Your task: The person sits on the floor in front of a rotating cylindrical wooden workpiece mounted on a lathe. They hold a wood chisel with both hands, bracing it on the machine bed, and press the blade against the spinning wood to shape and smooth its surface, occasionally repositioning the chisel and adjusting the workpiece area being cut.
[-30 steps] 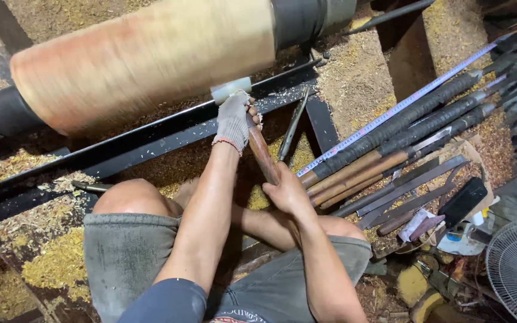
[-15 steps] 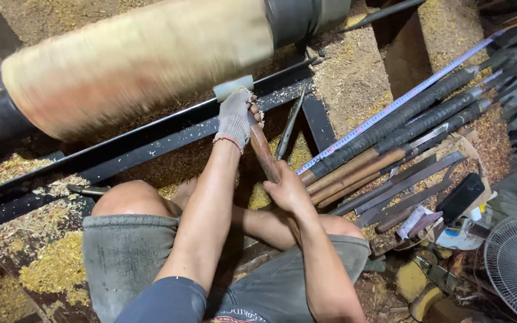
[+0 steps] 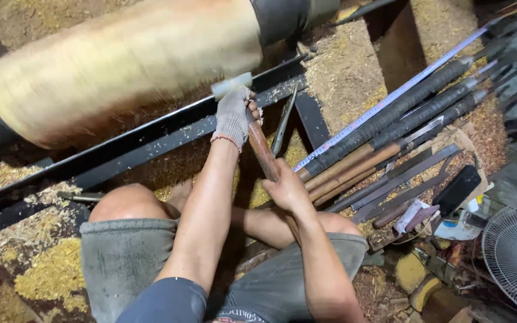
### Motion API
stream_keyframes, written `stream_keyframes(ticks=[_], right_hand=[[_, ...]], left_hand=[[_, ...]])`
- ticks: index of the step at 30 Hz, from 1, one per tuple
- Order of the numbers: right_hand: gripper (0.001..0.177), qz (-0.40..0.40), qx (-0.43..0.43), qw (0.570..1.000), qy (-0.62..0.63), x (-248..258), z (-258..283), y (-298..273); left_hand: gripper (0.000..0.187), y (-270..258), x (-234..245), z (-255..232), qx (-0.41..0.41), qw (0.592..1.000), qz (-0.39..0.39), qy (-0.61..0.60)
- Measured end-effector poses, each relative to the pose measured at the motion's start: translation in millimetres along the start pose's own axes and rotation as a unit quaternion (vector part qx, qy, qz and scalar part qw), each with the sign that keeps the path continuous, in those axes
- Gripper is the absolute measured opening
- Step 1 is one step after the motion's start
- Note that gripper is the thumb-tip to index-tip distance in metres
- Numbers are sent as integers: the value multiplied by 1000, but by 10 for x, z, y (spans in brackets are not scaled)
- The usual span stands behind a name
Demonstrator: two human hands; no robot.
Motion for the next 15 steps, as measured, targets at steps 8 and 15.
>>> stream_keyframes(ticks=[8, 15], right_hand=[[45, -2, -11, 1000, 19, 82, -22, -6], [45, -23, 5, 1000, 17, 37, -139, 40]], left_hand=[[12, 53, -98, 70, 8, 1000, -9, 3], [17, 70, -174, 115, 16, 1000, 6, 2]])
Point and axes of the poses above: each hand's wrist, its own y-axis towards the middle knuckle, its own x-axis out of the back of the hand, z = x × y, the point moved 2 cm from there along y, towards the middle knuckle, and after that the axes turned 11 degrees about -y, right-handed, at the moved point
